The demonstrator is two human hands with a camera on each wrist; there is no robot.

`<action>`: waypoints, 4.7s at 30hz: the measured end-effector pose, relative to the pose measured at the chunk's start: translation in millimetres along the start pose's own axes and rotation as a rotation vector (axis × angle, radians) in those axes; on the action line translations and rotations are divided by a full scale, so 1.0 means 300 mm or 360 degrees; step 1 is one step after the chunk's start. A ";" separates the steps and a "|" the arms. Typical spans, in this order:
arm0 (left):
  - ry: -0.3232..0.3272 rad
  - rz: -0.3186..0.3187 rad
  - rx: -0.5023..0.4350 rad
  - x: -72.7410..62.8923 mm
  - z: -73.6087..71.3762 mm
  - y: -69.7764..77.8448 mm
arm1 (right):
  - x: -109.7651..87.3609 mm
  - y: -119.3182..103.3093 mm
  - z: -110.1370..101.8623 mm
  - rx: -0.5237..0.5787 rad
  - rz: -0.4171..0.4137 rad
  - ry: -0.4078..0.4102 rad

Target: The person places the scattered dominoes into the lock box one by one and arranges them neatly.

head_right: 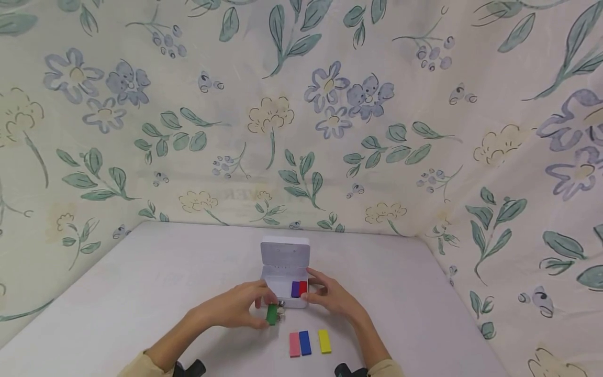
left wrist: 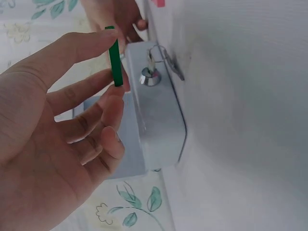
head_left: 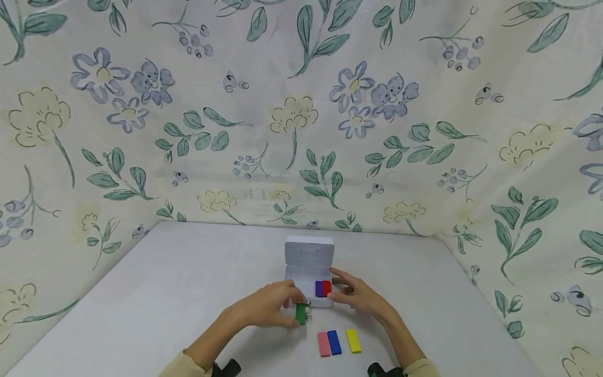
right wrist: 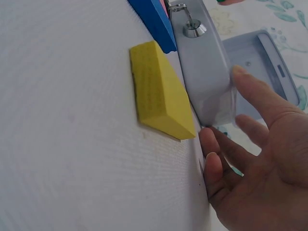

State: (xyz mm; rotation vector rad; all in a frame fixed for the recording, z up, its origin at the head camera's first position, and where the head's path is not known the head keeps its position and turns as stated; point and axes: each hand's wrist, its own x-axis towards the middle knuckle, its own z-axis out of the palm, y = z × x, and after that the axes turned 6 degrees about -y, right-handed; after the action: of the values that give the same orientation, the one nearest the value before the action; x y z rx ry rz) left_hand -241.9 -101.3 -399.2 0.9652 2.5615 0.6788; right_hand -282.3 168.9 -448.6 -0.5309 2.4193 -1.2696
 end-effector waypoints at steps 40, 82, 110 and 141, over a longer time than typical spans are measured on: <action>0.0100 0.0037 0.0037 0.106 -0.057 -0.034 | -0.001 0.000 -0.006 0.0008 -0.0029 -0.0018; 0.0156 0.0034 -0.0062 0.237 -0.041 -0.123 | 0.006 0.000 -0.008 0.0013 -0.0022 -0.0026; 0.0238 0.0063 0.0033 0.266 0.003 -0.135 | 0.000 -0.002 -0.008 0.0019 -0.0024 -0.0033; 0.0228 0.0045 0.0018 0.274 0.010 -0.130 | 0.004 0.006 -0.007 0.0024 -0.0038 -0.0026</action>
State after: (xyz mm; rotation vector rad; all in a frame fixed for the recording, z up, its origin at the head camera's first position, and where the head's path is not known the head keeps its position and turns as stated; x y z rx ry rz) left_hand -320.5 -69.9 -432.9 0.9913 2.6823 0.7682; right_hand -284.6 170.7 -449.1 -0.5651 2.3952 -1.2873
